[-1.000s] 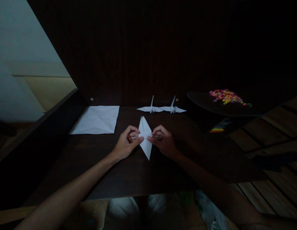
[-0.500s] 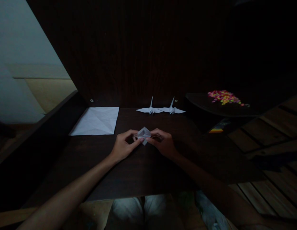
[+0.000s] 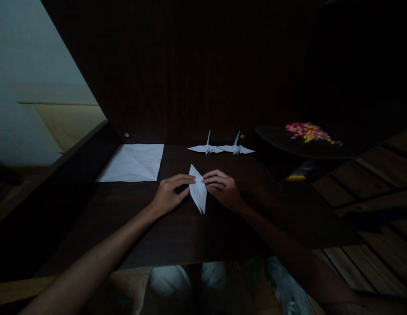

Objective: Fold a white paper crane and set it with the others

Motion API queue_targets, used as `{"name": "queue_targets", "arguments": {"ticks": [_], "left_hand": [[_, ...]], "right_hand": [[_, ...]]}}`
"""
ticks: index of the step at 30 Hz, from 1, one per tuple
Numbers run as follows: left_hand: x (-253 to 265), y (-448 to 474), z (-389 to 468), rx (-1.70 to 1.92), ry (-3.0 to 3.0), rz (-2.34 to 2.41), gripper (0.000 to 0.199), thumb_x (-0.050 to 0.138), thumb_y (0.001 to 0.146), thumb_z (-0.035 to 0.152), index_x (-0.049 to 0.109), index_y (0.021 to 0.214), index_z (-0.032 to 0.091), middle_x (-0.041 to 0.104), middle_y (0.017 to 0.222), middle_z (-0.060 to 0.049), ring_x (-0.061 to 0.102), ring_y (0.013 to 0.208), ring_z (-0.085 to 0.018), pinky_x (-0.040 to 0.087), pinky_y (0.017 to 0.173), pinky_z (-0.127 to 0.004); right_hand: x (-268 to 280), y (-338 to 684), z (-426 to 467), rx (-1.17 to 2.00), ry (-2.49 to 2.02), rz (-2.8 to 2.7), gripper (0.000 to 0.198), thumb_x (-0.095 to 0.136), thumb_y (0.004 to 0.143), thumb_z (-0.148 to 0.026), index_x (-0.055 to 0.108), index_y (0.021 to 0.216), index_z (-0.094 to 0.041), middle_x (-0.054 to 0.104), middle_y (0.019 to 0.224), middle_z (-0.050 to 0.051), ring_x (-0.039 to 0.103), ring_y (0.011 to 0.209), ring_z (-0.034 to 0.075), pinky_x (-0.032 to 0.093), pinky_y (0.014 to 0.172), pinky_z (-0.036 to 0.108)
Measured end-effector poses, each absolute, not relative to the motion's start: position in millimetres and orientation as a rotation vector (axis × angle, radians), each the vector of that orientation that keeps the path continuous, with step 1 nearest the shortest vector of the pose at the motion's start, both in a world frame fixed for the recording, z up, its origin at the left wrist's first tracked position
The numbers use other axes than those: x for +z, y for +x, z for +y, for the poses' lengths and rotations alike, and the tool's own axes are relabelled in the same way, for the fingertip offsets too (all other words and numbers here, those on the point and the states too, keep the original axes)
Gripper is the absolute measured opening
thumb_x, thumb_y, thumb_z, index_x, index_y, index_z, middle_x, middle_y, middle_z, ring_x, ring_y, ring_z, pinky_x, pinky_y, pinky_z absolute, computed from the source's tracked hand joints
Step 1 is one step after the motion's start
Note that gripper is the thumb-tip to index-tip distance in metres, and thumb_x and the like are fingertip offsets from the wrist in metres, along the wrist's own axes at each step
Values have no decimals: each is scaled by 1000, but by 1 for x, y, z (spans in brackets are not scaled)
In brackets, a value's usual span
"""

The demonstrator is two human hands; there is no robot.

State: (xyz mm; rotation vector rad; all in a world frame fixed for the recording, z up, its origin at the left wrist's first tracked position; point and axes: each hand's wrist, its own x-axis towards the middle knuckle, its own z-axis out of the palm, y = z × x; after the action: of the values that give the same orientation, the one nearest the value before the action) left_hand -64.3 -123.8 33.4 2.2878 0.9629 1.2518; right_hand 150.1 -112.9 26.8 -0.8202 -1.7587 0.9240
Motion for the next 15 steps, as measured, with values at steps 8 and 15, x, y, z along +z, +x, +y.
{"name": "queue_targets", "arguments": {"ticks": [8, 15], "left_hand": [[28, -72, -116, 710, 2460, 1021, 41, 55, 76, 9, 67, 114, 19, 68, 117, -5, 53, 121, -24, 44, 104, -43], [38, -76, -116, 633, 2520, 1010, 36, 61, 75, 16, 70, 109, 20, 64, 111, -8, 55, 105, -24, 46, 95, -42]], "right_hand": [[20, 156, -103, 670, -890, -2227, 17, 64, 74, -12, 72, 89, -17, 65, 97, 9, 64, 85, 19, 55, 80, 38], [23, 161, -100, 485, -806, -2403, 19, 69, 75, -15, 72, 93, -20, 66, 107, 8, 58, 99, 22, 48, 87, 43]]}}
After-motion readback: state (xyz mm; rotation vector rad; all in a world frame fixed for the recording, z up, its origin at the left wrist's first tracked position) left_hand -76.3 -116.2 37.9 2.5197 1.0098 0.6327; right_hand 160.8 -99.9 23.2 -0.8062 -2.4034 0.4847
